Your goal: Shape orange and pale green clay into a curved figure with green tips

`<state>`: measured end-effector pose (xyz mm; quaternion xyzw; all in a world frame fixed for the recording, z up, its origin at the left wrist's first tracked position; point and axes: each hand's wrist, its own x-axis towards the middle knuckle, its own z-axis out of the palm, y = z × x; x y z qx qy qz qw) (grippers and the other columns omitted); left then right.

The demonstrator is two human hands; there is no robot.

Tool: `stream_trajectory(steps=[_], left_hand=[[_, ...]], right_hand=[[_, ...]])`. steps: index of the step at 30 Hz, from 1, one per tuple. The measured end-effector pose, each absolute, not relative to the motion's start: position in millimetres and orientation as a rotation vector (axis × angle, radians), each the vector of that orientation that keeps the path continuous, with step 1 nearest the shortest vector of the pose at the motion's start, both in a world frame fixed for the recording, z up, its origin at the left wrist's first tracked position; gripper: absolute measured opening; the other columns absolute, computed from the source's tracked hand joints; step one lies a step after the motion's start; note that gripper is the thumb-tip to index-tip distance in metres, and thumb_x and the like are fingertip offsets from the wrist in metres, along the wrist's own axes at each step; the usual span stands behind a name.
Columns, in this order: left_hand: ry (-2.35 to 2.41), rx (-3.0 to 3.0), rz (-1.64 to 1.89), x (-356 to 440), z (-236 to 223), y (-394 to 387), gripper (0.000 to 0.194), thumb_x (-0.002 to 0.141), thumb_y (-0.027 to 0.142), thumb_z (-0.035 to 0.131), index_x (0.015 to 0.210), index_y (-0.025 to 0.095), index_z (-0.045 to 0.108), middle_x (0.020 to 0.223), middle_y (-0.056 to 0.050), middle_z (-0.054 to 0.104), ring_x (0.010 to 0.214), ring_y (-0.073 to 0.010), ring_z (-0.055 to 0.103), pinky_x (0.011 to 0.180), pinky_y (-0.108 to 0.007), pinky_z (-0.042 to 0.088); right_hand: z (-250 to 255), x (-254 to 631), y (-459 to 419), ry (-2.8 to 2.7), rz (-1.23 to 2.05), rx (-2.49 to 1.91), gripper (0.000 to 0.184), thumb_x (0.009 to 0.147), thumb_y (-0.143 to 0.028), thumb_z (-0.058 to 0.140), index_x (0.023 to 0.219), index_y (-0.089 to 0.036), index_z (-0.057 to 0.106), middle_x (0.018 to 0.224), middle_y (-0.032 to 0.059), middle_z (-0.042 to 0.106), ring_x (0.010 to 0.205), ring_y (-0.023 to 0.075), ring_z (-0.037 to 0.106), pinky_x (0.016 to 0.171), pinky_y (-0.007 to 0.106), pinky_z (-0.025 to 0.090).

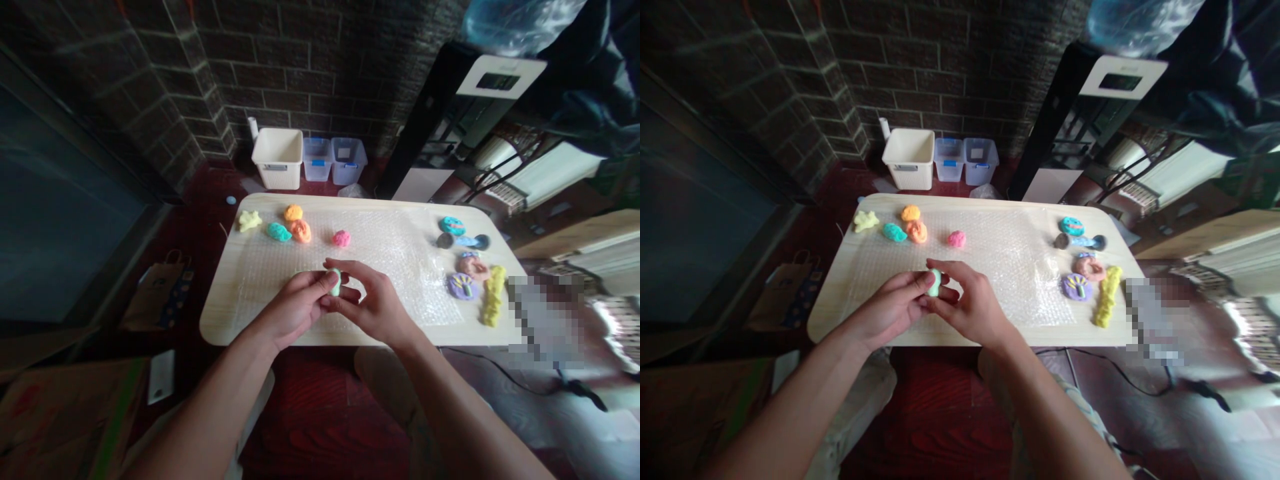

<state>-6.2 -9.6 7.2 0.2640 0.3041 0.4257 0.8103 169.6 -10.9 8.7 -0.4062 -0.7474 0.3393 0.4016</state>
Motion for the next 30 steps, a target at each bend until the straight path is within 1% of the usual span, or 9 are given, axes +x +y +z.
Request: stream_trajectory(steps=[2,4,6,9,11,15,19,24,30], left_hand=[[0.669,0.584,0.911,-6,8,-9,0.027,0.084,0.032,0.086,0.091,0.009,0.074,0.084,-0.01,0.073,0.092,-0.0233,0.073,0.081,-0.032,0.057],[0.678,0.601,0.91,-6,8,-10,0.028,0.084,0.033,0.086,0.091,0.009,0.074,0.085,-0.011,0.074,0.094,-0.0249,0.073,0.085,-0.035,0.058],[0.677,0.61,0.915,-5,9,-11,0.029,0.083,0.034,0.087,0.091,0.009,0.074,0.088,-0.011,0.074,0.094,-0.0255,0.073,0.087,-0.038,0.058],[0.701,0.603,0.909,-5,8,-13,0.03,0.084,0.037,0.085,0.089,0.01,0.074,0.088,-0.01,0.073,0.093,-0.0246,0.072,0.087,-0.039,0.058],[0.74,0.603,0.894,-5,6,-15,0.029,0.086,0.039,0.083,0.088,0.011,0.074,0.089,-0.01,0.073,0.091,-0.0235,0.071,0.086,-0.038,0.058],[0.741,0.671,0.844,-6,3,-18,0.033,0.089,0.043,0.079,0.099,0.012,0.075,0.096,-0.011,0.074,0.09,-0.0229,0.071,0.082,-0.036,0.057],[0.778,0.766,0.821,-5,2,-18,0.036,0.089,0.046,0.08,0.1,0.012,0.076,0.099,-0.013,0.075,0.093,-0.0244,0.071,0.083,-0.036,0.056],[0.85,0.767,0.888,-3,-2,-15,0.033,0.088,0.044,0.082,0.099,0.013,0.079,0.104,-0.013,0.076,0.103,-0.0254,0.07,0.09,-0.035,0.054],[0.875,0.771,0.878,-5,-3,-16,0.031,0.089,0.04,0.081,0.102,0.012,0.078,0.103,-0.013,0.076,0.099,-0.0248,0.071,0.089,-0.035,0.056]], right_hand=[[9,169,-11,-1.883,0.847,-1.033,0.053,0.087,-0.036,0.085,0.136,-0.025,0.068,0.121,0.0088,0.078,0.1,0.0244,0.072,0.092,0.042,0.06],[9,169,-11,-1.87,0.853,-1.059,0.05,0.087,-0.039,0.086,0.133,-0.024,0.071,0.114,0.0077,0.08,0.096,0.0239,0.073,0.089,0.041,0.06],[9,169,-11,-1.858,0.881,-1.089,0.047,0.087,-0.041,0.086,0.129,-0.023,0.074,0.104,0.0065,0.08,0.09,0.0224,0.073,0.082,0.037,0.061],[8,170,-11,-1.886,0.912,-1.09,0.046,0.089,-0.041,0.083,0.128,-0.021,0.074,0.104,0.0072,0.08,0.083,0.0203,0.071,0.072,0.033,0.06],[9,170,-11,-1.943,0.889,-1.08,0.044,0.091,-0.04,0.081,0.129,-0.02,0.073,0.106,0.0081,0.08,0.08,0.0192,0.071,0.072,0.033,0.059],[12,171,-12,-2.021,0.841,-1.086,0.04,0.095,-0.035,0.073,0.132,-0.018,0.073,0.098,0.0073,0.079,0.074,0.0176,0.071,0.071,0.032,0.058],[11,174,-12,-1.994,0.88,-1.087,0.041,0.094,-0.031,0.071,0.133,-0.017,0.072,0.102,0.0084,0.08,0.073,0.0173,0.071,0.069,0.031,0.058],[5,177,-8,-1.887,0.893,-1.087,0.052,0.087,-0.036,0.082,0.134,-0.016,0.071,0.098,0.0073,0.08,0.078,0.0196,0.072,0.076,0.034,0.06],[7,178,-9,-1.939,0.908,-1.108,0.046,0.092,-0.043,0.078,0.132,-0.019,0.072,0.089,0.0039,0.077,0.075,0.0186,0.071,0.072,0.031,0.059]])
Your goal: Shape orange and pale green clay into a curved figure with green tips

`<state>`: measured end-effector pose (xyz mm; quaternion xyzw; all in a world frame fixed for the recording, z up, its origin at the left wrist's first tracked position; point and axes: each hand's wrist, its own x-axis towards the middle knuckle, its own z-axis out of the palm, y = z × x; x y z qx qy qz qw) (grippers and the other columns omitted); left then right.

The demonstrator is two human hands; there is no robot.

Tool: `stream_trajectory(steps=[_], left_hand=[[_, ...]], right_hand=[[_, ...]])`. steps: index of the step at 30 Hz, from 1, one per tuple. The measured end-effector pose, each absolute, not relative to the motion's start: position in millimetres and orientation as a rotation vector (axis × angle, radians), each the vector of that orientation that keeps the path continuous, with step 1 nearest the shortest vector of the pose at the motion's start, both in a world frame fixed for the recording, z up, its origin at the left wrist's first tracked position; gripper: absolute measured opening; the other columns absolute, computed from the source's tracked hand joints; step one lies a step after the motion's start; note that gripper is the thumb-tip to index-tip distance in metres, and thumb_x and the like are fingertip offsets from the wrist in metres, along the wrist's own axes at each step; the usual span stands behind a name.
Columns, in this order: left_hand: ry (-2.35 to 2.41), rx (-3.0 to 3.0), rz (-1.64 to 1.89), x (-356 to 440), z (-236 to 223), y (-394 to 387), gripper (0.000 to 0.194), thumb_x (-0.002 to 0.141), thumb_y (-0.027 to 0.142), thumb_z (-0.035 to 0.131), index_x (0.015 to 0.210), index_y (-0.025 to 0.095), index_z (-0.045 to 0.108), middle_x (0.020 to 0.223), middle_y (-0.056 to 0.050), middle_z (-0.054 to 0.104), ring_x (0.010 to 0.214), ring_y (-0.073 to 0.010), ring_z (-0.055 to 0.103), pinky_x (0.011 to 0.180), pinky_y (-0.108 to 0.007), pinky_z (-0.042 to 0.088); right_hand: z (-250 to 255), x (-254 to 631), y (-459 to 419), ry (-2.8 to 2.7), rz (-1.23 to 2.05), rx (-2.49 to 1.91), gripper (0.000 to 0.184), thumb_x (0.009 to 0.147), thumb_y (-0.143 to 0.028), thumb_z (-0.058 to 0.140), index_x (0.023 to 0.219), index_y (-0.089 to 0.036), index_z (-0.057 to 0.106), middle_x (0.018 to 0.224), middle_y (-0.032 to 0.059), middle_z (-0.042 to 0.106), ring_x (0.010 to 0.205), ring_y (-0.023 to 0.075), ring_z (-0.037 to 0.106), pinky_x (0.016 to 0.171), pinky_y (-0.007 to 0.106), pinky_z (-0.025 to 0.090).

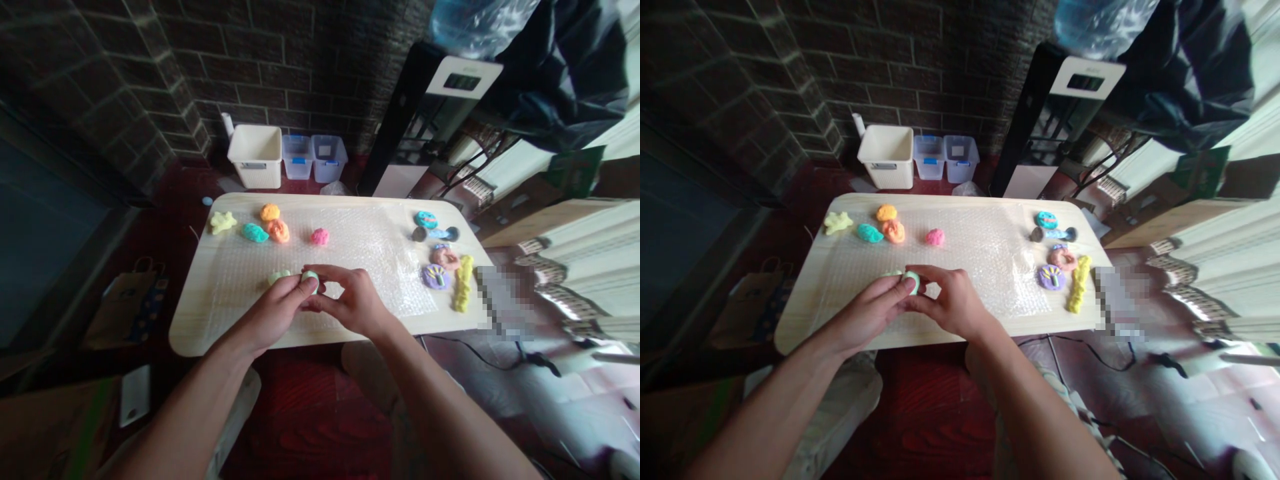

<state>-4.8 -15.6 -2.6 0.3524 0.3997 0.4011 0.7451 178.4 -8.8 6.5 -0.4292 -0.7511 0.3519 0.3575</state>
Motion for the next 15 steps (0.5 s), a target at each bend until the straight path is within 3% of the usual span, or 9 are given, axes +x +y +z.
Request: stream_trajectory(steps=[6,10,15], left_hand=[[0.633,0.568,0.817,-9,13,-12,0.023,0.099,0.035,0.067,0.102,0.015,0.076,0.103,-0.013,0.076,0.1,-0.0251,0.072,0.088,-0.038,0.059],[0.65,0.573,0.894,-9,14,-9,0.015,0.092,0.026,0.076,0.099,0.012,0.077,0.102,-0.014,0.078,0.098,-0.0258,0.074,0.086,-0.036,0.06],[0.682,0.626,0.927,-7,8,-11,0.02,0.087,0.026,0.083,0.098,0.01,0.077,0.095,-0.014,0.079,0.096,-0.0268,0.075,0.084,-0.034,0.059]], right_hand=[[7,173,-9,-1.894,0.856,-1.059,0.051,0.092,-0.042,0.078,0.136,-0.019,0.069,0.095,0.0046,0.076,0.073,0.0162,0.071,0.071,0.031,0.061],[7,174,-7,-1.918,0.746,-0.997,0.054,0.088,-0.044,0.083,0.136,-0.023,0.069,0.112,0.0081,0.078,0.093,0.0214,0.073,0.087,0.038,0.061],[10,175,-7,-1.95,0.75,-0.99,0.044,0.09,-0.037,0.082,0.131,-0.023,0.071,0.108,0.0073,0.079,0.095,0.0225,0.074,0.088,0.038,0.06]])
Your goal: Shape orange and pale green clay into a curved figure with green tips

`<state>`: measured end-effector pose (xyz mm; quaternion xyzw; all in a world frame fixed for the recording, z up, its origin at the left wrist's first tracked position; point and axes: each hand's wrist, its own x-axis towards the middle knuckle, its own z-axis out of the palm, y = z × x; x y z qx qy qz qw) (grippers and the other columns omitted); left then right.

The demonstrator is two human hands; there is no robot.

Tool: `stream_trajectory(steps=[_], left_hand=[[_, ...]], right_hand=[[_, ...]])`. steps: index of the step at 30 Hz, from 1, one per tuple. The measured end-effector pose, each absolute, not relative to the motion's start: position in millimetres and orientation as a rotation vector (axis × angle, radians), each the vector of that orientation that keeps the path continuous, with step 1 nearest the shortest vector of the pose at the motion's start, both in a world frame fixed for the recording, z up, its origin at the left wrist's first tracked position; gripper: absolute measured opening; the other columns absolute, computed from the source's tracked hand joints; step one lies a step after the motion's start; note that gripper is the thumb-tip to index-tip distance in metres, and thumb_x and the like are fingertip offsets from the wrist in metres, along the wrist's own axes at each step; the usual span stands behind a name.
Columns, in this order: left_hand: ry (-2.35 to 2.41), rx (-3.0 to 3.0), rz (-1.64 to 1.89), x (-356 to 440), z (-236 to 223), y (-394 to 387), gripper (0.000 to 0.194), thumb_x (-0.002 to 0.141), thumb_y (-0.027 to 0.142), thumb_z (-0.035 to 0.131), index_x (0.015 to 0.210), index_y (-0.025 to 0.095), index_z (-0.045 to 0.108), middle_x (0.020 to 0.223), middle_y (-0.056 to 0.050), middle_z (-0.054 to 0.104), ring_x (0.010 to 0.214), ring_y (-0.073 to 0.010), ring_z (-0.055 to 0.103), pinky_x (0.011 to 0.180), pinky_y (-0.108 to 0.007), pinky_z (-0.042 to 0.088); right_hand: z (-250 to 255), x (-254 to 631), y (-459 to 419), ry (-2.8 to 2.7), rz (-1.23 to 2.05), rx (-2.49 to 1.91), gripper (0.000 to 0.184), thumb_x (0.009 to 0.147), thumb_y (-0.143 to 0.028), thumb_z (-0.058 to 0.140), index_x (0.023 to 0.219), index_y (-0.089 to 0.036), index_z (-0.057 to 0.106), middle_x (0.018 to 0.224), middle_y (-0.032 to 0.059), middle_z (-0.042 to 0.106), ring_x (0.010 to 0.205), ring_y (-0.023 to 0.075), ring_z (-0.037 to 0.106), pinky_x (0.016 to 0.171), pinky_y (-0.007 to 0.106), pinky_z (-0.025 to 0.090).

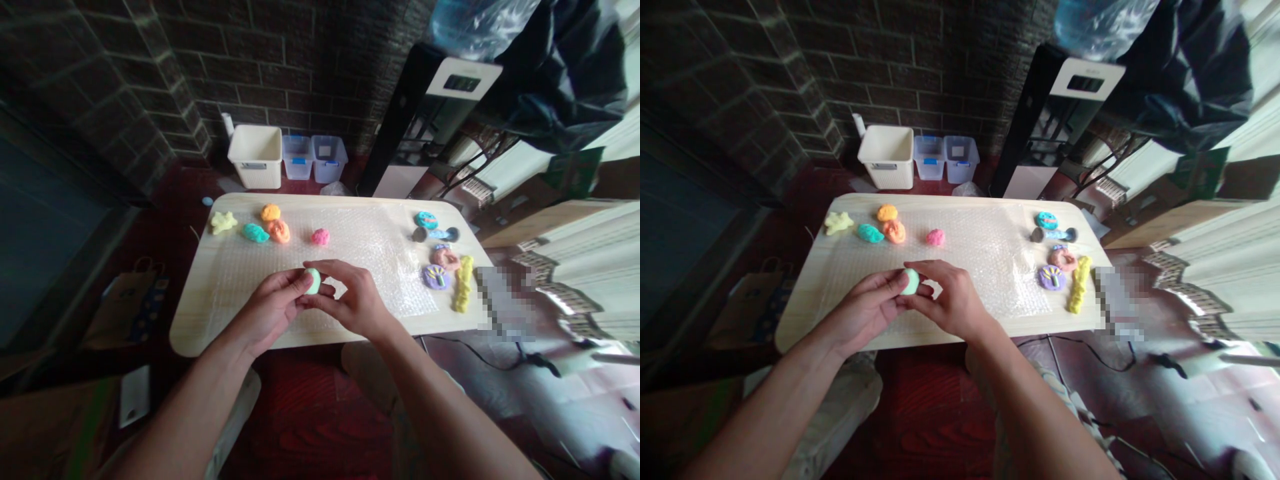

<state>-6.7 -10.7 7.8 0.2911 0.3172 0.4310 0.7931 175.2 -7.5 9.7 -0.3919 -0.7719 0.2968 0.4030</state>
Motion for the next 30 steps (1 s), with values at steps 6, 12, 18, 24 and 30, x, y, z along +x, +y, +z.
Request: stream_trajectory(steps=[6,12,18,24,30], left_hand=[[0.598,0.525,0.915,-5,16,-12,0.022,0.092,0.034,0.077,0.099,0.013,0.078,0.089,-0.011,0.078,0.093,-0.0252,0.075,0.086,-0.036,0.058],[0.645,0.567,0.94,-5,15,-10,0.021,0.081,0.027,0.088,0.088,0.01,0.078,0.091,-0.013,0.079,0.09,-0.0211,0.074,0.078,-0.026,0.055],[0.734,0.596,0.985,-6,6,-10,0.019,0.078,0.023,0.09,0.085,0.01,0.079,0.084,-0.01,0.077,0.085,-0.0181,0.073,0.08,-0.027,0.058],[0.619,0.542,0.909,-8,12,-12,0.026,0.089,0.036,0.082,0.1,0.013,0.079,0.095,-0.011,0.078,0.093,-0.0221,0.074,0.085,-0.035,0.061],[0.659,0.593,0.95,-9,7,-9,0.027,0.079,0.031,0.091,0.091,0.009,0.081,0.086,-0.011,0.079,0.083,-0.0177,0.074,0.079,-0.026,0.057]], right_hand=[[10,173,-9,-1.772,0.919,-0.974,0.048,0.087,-0.039,0.085,0.131,-0.025,0.072,0.112,0.0066,0.079,0.097,0.0232,0.074,0.09,0.041,0.061],[8,175,-9,-1.794,0.864,-0.922,0.057,0.085,-0.037,0.088,0.138,-0.028,0.068,0.126,0.0093,0.075,0.108,0.0258,0.072,0.094,0.044,0.06],[14,172,-11,-1.889,0.767,-1.01,0.039,0.09,-0.035,0.083,0.127,-0.026,0.075,0.111,0.0061,0.081,0.088,0.0211,0.075,0.085,0.037,0.062],[8,173,-11,-1.696,0.982,-0.988,0.048,0.086,-0.036,0.087,0.131,-0.026,0.074,0.113,0.0055,0.082,0.099,0.0238,0.076,0.093,0.041,0.061],[12,174,-9,-1.868,0.766,-0.936,0.054,0.084,-0.033,0.09,0.134,-0.024,0.072,0.119,0.0087,0.078,0.106,0.0244,0.073,0.095,0.041,0.06]])
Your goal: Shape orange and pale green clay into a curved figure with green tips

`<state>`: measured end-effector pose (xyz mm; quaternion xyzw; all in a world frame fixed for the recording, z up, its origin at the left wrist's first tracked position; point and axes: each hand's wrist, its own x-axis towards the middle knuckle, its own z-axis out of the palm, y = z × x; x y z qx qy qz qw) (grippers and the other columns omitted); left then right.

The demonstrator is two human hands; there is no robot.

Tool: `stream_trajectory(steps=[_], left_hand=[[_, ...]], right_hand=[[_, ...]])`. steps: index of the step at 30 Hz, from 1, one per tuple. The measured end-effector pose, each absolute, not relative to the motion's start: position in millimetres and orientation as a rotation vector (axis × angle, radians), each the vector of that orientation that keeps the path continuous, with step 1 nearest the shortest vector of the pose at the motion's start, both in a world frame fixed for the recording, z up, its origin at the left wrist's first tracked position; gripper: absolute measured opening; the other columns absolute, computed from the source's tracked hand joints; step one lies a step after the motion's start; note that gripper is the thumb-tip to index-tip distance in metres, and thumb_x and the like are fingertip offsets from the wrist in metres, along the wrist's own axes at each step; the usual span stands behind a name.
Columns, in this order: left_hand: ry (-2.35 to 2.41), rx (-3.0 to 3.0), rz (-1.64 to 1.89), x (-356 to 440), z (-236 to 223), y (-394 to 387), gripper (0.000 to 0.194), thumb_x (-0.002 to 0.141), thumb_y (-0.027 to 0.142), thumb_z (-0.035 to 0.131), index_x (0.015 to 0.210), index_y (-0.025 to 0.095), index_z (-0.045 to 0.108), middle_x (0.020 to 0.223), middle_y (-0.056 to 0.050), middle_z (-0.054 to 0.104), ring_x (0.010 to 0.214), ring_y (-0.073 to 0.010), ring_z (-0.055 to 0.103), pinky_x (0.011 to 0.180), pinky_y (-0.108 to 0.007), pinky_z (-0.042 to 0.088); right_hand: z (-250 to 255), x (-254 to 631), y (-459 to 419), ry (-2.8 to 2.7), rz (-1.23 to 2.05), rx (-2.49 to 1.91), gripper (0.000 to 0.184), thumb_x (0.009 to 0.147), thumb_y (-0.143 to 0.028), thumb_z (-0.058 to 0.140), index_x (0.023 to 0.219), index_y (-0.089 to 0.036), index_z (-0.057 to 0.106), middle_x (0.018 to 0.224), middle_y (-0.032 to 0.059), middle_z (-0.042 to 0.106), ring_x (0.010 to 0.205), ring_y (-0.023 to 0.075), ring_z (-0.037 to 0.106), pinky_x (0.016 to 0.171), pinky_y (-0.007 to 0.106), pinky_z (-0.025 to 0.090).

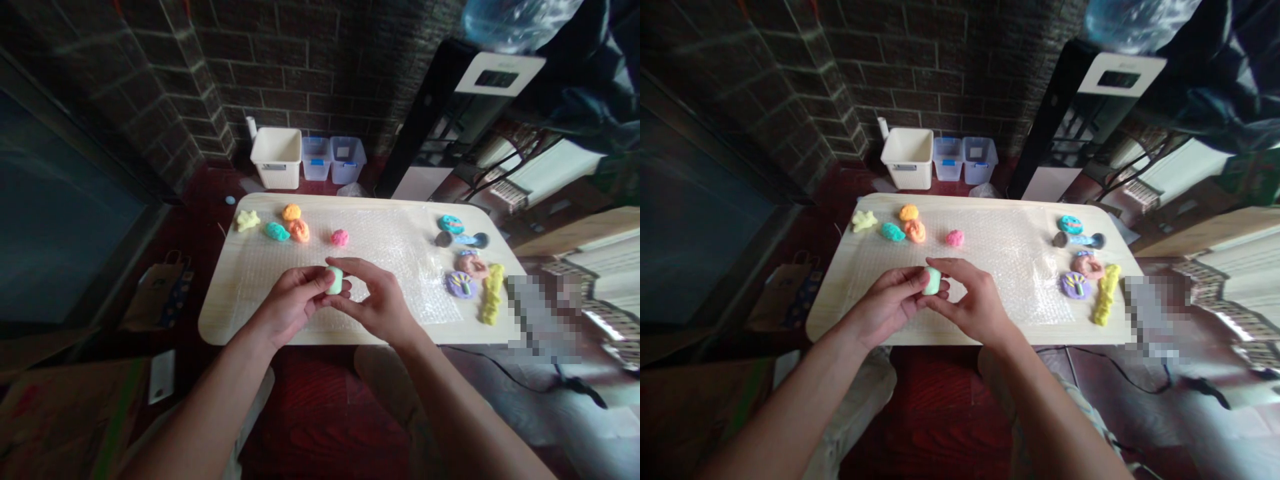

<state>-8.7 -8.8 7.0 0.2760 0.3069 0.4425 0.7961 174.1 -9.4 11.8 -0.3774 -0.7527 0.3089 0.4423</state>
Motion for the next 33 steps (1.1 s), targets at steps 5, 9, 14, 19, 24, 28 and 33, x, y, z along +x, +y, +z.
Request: stream_trajectory(steps=[5,9,14,19,24,28,33], left_hand=[[0.705,0.636,0.984,-7.4,7.3,-9.9,0.025,0.079,0.029,0.091,0.089,0.009,0.081,0.084,-0.01,0.078,0.086,-0.0183,0.074,0.081,-0.026,0.056],[0.567,0.572,0.909,-9.0,12.1,-11.5,0.028,0.087,0.039,0.084,0.096,0.012,0.079,0.09,-0.01,0.078,0.092,-0.0217,0.075,0.087,-0.033,0.058],[0.518,0.593,0.935,-9.0,11.7,-10.2,0.024,0.083,0.034,0.088,0.09,0.011,0.081,0.088,-0.01,0.078,0.087,-0.0175,0.073,0.083,-0.026,0.056],[0.634,0.602,0.983,-8.1,7.0,-7.2,0.019,0.077,0.026,0.093,0.084,0.012,0.082,0.081,-0.007,0.078,0.082,-0.0148,0.072,0.076,-0.021,0.054],[0.573,0.622,0.948,-8.7,11.7,-9.9,0.026,0.084,0.035,0.087,0.095,0.012,0.082,0.088,-0.01,0.078,0.084,-0.0166,0.073,0.082,-0.027,0.057],[0.553,0.629,0.948,-7.2,14.8,-11.9,0.025,0.085,0.034,0.087,0.096,0.012,0.082,0.089,-0.01,0.078,0.087,-0.0176,0.073,0.084,-0.028,0.057],[0.637,0.658,0.982,-6.3,11.1,-9.7,0.022,0.079,0.03,0.091,0.089,0.012,0.083,0.083,-0.009,0.078,0.082,-0.0165,0.072,0.079,-0.025,0.055]], right_hand=[[15.0,171.5,-9.8,-1.9,0.688,-0.957,0.042,0.086,-0.033,0.088,0.124,-0.023,0.075,0.109,0.0083,0.08,0.095,0.0228,0.074,0.085,0.038,0.061],[9.7,171.8,-11.6,-1.715,0.908,-0.932,0.047,0.083,-0.032,0.09,0.127,-0.026,0.074,0.118,0.0073,0.08,0.105,0.0247,0.075,0.095,0.042,0.06],[9.3,173.5,-12.4,-1.709,1.004,-0.911,0.055,0.085,-0.029,0.088,0.137,-0.028,0.069,0.13,0.0083,0.076,0.113,0.0255,0.073,0.102,0.044,0.058],[15.0,172.8,-11.4,-1.841,0.741,-0.923,0.05,0.085,-0.023,0.087,0.132,-0.026,0.072,0.119,0.0072,0.079,0.101,0.0226,0.073,0.092,0.04,0.061],[12.6,174.0,-11.9,-1.774,0.863,-0.942,0.046,0.085,-0.028,0.088,0.129,-0.026,0.073,0.116,0.0063,0.079,0.102,0.0238,0.074,0.094,0.042,0.06],[10.8,176.1,-11.9,-1.749,0.948,-0.921,0.046,0.087,-0.029,0.087,0.13,-0.027,0.072,0.12,0.0071,0.078,0.106,0.0243,0.072,0.098,0.044,0.058],[15.8,173.9,-11.5,-1.854,0.804,-0.915,0.048,0.088,-0.025,0.084,0.134,-0.026,0.069,0.116,0.0063,0.077,0.098,0.022,0.071,0.092,0.04,0.06]])
